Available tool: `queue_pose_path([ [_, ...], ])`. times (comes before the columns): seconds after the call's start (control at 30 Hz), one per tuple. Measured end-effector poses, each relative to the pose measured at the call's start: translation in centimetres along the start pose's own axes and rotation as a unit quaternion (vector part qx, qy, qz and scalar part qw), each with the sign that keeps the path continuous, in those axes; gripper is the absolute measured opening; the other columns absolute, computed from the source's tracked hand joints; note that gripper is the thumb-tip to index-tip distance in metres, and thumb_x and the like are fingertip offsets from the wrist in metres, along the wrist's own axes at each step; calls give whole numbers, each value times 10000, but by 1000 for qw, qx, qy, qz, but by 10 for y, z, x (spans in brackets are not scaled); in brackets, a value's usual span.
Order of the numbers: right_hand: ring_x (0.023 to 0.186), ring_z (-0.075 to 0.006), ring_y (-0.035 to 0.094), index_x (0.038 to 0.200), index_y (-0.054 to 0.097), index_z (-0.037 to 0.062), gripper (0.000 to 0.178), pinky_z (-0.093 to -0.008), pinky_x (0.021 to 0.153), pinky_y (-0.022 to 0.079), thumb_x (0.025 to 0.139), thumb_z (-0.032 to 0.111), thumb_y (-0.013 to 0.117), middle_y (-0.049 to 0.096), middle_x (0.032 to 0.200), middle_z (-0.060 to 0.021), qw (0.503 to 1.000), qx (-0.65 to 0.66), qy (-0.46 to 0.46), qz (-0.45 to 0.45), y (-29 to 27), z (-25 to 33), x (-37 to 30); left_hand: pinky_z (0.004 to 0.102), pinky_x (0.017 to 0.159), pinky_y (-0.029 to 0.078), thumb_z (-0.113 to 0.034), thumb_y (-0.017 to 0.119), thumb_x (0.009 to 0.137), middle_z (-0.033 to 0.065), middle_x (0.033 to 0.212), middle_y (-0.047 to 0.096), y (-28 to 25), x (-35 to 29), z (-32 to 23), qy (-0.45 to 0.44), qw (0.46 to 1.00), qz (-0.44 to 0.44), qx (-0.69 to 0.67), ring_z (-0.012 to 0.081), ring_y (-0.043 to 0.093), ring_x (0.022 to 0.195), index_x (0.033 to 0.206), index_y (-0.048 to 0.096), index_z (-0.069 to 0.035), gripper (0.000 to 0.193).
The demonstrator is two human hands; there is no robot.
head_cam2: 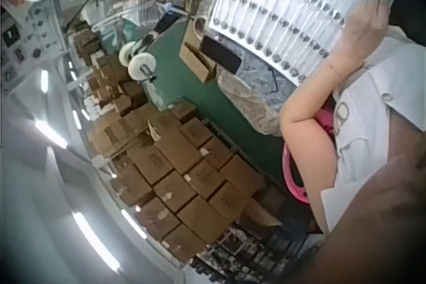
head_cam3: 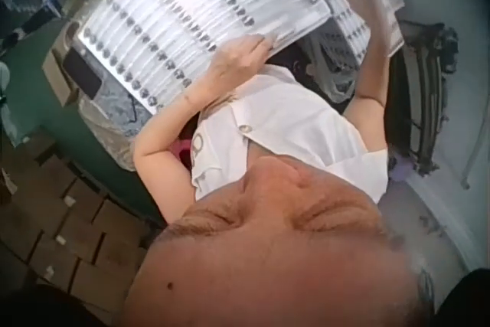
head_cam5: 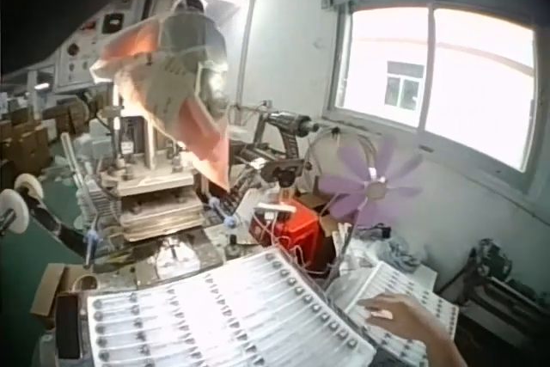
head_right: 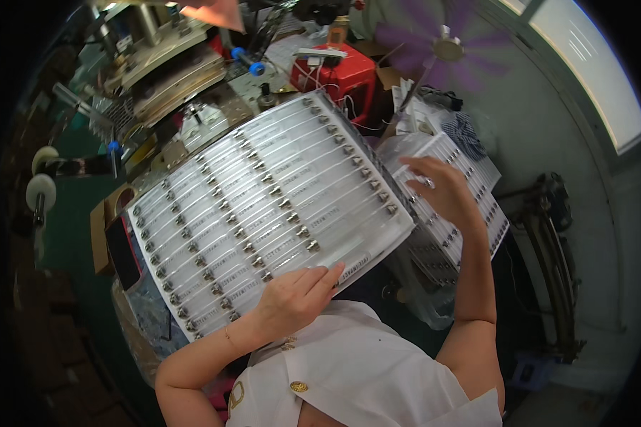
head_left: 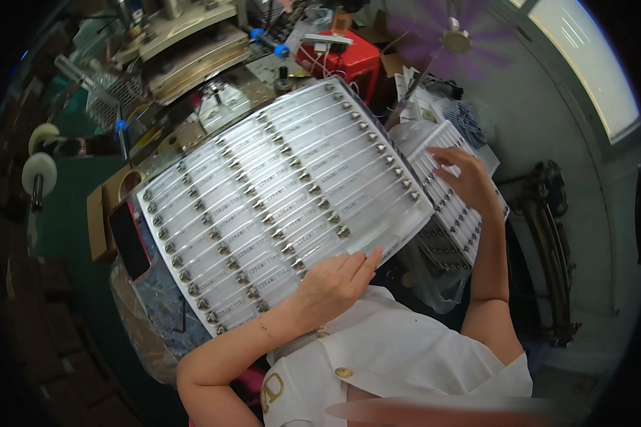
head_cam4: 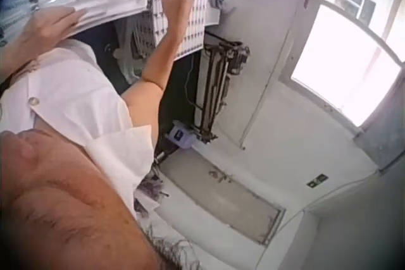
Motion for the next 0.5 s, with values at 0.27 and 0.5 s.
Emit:
queue_pose_path([
  [0.27, 966, -281, 604, 1068, 666, 62, 328, -371, 834, 490, 745, 25, 706, 643, 1046, -99, 996, 38, -72, 18, 48, 2, -41, 274, 538, 444, -142, 646, 780, 32, 729, 512, 37, 11, 11, 13, 987, 82, 138, 160, 538, 627, 1010, 609, -15, 265],
  [0.5, 922, -269, 583, 984, 662, 52, 280, -357, 804, 493, 713, 17, 724, 597, 982, -81, 986, 19, -111, 120, 55, -9, -28, 292, 537, 450, -164, 667, 766, 37, 715, 507, 26, 6, 29, -55, 995, 23, 81, 172, 548, 631, 979, 602, -31, 259],
])
Point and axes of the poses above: each hand's wrist, its own x-axis towards the middle knuckle, its own y-axis out of the palm, z = x × y, the point moved 5 cm from there along x, towards the middle knuckle
